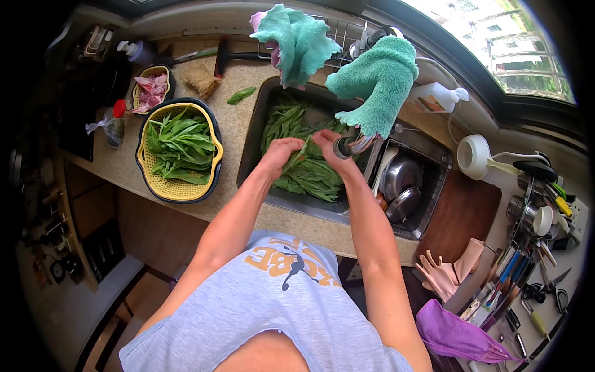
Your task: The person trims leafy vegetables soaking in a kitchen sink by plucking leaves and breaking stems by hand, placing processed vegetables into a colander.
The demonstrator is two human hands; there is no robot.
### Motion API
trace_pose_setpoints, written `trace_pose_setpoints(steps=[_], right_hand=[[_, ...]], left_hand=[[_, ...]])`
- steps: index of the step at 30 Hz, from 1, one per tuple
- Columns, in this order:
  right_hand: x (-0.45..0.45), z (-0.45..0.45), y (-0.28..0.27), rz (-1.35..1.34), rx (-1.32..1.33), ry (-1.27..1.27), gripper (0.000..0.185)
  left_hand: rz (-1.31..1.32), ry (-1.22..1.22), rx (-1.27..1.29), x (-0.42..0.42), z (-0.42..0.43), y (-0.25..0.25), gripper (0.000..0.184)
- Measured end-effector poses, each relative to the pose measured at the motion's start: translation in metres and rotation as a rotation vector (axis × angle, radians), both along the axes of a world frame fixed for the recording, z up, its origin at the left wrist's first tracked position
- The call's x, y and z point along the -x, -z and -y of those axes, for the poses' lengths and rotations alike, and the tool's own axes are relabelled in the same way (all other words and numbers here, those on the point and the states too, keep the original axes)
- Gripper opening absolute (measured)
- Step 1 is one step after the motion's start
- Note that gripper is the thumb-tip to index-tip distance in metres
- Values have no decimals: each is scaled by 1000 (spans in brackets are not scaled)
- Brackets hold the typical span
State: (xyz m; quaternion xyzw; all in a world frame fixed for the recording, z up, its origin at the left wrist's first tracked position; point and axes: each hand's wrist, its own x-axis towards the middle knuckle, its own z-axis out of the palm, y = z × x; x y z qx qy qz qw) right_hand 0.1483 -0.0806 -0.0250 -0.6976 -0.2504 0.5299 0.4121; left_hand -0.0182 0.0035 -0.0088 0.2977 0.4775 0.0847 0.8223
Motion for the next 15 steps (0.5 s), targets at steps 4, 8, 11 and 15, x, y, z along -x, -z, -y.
trace_pose_setpoints(steps=[4, 8, 11, 15], right_hand=[[0, 0, -1, -91, -66, -4, 17], [0, 0, -11, -143, -92, -27, 16], [1, -4, -21, -182, -43, -5, 19], [-1, -6, -19, -154, -2, -71, 25]], left_hand=[[-24, 15, -41, -3, -1, -5, 13], [-100, 62, -289, -5, -1, 1, 16], [-135, 58, -445, -5, -2, -7, 23], [-105, 172, -513, -5, -4, -4, 29]])
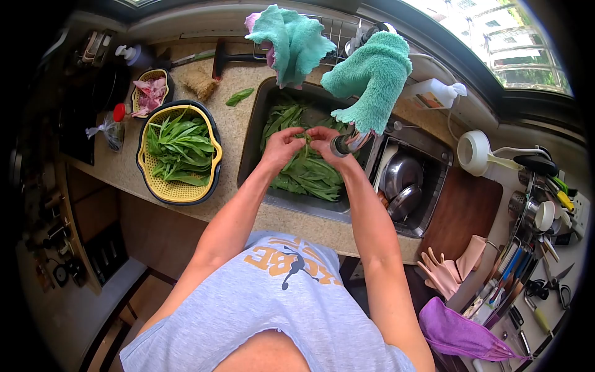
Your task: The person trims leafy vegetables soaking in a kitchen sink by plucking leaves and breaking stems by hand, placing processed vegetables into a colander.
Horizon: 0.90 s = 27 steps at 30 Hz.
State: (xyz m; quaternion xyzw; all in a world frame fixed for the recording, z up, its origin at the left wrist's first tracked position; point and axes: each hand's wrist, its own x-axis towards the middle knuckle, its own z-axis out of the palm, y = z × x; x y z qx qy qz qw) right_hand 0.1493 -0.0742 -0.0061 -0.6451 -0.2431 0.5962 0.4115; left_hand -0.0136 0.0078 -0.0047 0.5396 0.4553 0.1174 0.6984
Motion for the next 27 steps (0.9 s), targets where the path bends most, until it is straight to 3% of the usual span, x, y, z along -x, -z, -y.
trace_pose_setpoints(steps=[4, 10, 12, 16, 22, 24, 25, 27], right_hand=[[-3, -1, 9, 5, -103, -26, 29], [2, 0, 4, -119, -60, 91, 25], [0, 0, -2, -117, 49, 71, 23], [3, -3, -15, -241, 111, 168, 23], [-5, 1, 1, -78, -2, -46, 21], [-11, -2, 8, 255, -6, -146, 21], [-10, -2, 9, 255, -7, -145, 21], [-10, -1, 12, 523, -269, -39, 23]], left_hand=[[10, -30, -27, -3, 0, 4, 29], [140, -105, 212, 3, -6, -1, 20], [98, -173, 435, 5, -6, -7, 17], [9, -73, 346, 8, -1, -6, 18], [34, 116, 238, 13, -4, 4, 21], [-82, 263, 282, 17, -10, 4, 18], [-83, 263, 281, 19, -10, 2, 18], [21, 47, 456, 21, -9, -3, 17]])
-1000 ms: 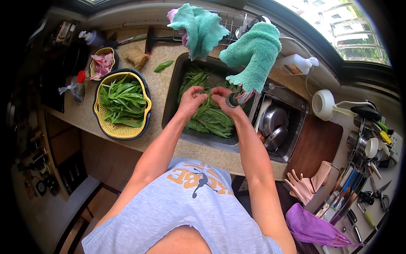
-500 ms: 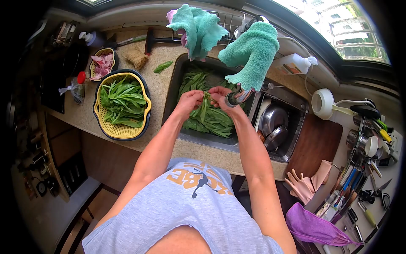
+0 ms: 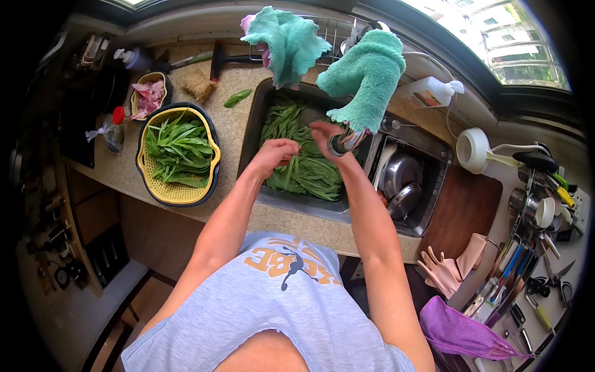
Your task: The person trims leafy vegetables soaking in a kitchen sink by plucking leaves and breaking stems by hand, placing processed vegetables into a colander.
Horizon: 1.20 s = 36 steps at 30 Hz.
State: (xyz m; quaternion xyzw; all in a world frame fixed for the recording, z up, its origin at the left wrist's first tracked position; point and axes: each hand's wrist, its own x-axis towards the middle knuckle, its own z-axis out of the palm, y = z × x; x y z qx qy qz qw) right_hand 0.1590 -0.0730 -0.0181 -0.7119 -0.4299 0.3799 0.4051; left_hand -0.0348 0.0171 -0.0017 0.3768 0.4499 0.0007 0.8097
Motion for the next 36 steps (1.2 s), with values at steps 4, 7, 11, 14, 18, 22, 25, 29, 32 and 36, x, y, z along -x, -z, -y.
trace_pose_setpoints(steps=[4, 7, 11, 14, 18, 22, 25, 29, 32, 36], right_hand=[[14, 3, -1, 182, -84, 29, 26], [24, 5, -17, -340, 145, 35, 27], [20, 21, -18, -343, 228, 173, 24], [15, 29, -30, -430, 266, 252, 20], [0, 42, -25, -363, 294, 218, 16], [-4, 48, -29, -288, 381, 246, 18], [-10, 52, -12, -89, 294, 172, 19], [-1, 42, -23, -191, 175, 199, 19], [5, 32, -23, -193, 185, 183, 20], [7, 20, -26, -51, 204, 107, 21]], left_hand=[[-102, -212, 24, -10, 4, -5, 19], [-74, -227, 32, -21, 2, -4, 24], [-6, -109, -106, -29, 7, 11, 28], [-3, 46, -415, -36, 14, 9, 26], [32, 114, -1053, -53, 19, 28, 21], [40, 237, -692, -71, 22, 19, 20], [17, 179, -749, -76, 28, 12, 18], [114, 93, -603, -67, 27, 28, 17], [154, 55, -545, -52, 23, 32, 20], [71, 117, -729, -32, 18, 19, 22]])
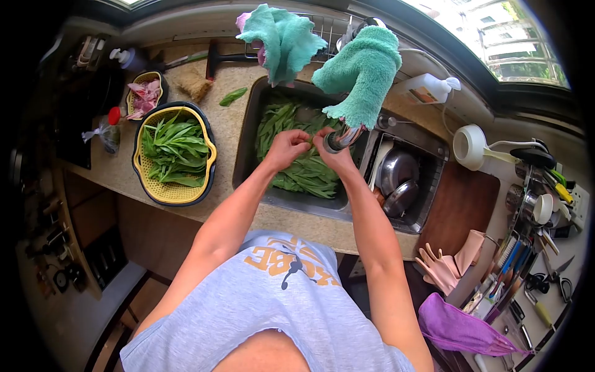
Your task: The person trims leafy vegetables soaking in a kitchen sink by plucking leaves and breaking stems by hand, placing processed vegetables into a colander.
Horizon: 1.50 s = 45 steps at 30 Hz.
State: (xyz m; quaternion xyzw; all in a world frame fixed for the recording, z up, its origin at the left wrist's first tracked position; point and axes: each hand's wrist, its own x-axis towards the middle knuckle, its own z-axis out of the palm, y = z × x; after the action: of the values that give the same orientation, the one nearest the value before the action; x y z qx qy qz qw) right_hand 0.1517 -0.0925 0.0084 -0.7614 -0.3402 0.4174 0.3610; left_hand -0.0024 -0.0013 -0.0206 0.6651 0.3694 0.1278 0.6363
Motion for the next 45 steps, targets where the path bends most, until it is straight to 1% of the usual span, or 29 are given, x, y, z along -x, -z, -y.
trace_pose_setpoints(steps=[1, 3, 5, 7, 9, 10, 11, 12, 13, 15, 16, 18, 19, 20, 22, 23, 24, 26, 29, 31, 32, 34, 35, 37, 38, 40, 44, 45], right_hand=[[3, -3, 1, -4, -3, -9, 21], [4, -4, 2, -40, -19, 11, 23], [-1, -6, 7, -14, -54, 13, 22], [-1, -10, -4, 13, -87, 20, 22], [-2, -14, -20, -68, -37, 103, 20], [-2, -17, -26, -67, -38, 102, 20], [-1, -19, -30, -129, -12, 148, 19], [0, -20, -32, -189, 13, 192, 18], [1, -20, -30, -189, 12, 186, 18], [1, -14, -17, -319, -12, 177, 17], [7, -11, -11, -325, -4, 176, 17], [11, -11, 1, -366, 20, 242, 19], [14, -13, 9, -461, 68, 260, 20], [13, -9, 17, -461, 68, 260, 20], [15, -10, 12, -548, 81, 290, 20], [14, -10, 10, -546, 78, 290, 20], [13, -11, 7, -581, 93, 302, 19], [15, -7, 2, -620, 110, 322, 19], [15, -7, -3, -620, 102, 303, 18], [11, -6, 10, -541, 120, 150, 18], [11, -5, 16, -542, 120, 151, 18], [11, -6, 23, -546, 24, 118, 22], [10, -5, 26, -546, 24, 119, 22], [9, -9, 18, -532, 132, 123, 21], [11, -10, 14, -532, 132, 123, 21], [18, -13, -4, -522, 98, 148, 16], [9, -9, 15, -544, 57, 104, 13], [7, -6, 29, -492, 49, 68, 15]], left_hand=[[-4, -9, -3, 6, -2, -1, 22], [-5, 19, 123, 11, -2, -1, 23], [-24, 10, 123, 20, 1, 1, 20], [-42, 6, 124, 30, 7, 8, 17], [-89, -67, 238, 41, 14, 18, 15], [-88, -67, 237, 48, 16, 23, 15], [-191, -17, 105, 55, 18, 28, 15], [-292, 33, -28, 57, 18, 22, 15], [-293, 27, -30, 58, 18, 16, 15], [-368, -241, -213, 52, 18, -1, 18], [-375, -241, -207, 49, 18, -11, 18], [-34, -254, -311, 29, 12, -25, 24], [-48, -134, -465, 17, 10, -26, 29], [-48, -134, -465, 13, 10, -26, 29], [-127, -67, -249, 8, 8, -31, 32], [-145, -100, -162, 6, 8, -34, 30], [-142, -94, -164, 4, 7, -33, 30], [-164, -104, -11, 3, 6, -30, 26], [-221, -120, -3, 4, 6, -26, 24], [-225, -130, 14, 5, 5, -30, 24], [-229, -142, 31, 7, 4, -33, 24], [-220, -153, 54, 10, 2, -26, 25], [-210, -166, 77, 11, 1, -23, 26], [-244, -161, 80, 11, -1, -31, 25], [-279, -156, 83, 10, -3, -35, 24], [-292, -147, 111, 9, -5, -32, 23], [-272, -138, 144, 9, -6, -27, 23], [-272, -135, 145, 8, -5, -27, 23]])
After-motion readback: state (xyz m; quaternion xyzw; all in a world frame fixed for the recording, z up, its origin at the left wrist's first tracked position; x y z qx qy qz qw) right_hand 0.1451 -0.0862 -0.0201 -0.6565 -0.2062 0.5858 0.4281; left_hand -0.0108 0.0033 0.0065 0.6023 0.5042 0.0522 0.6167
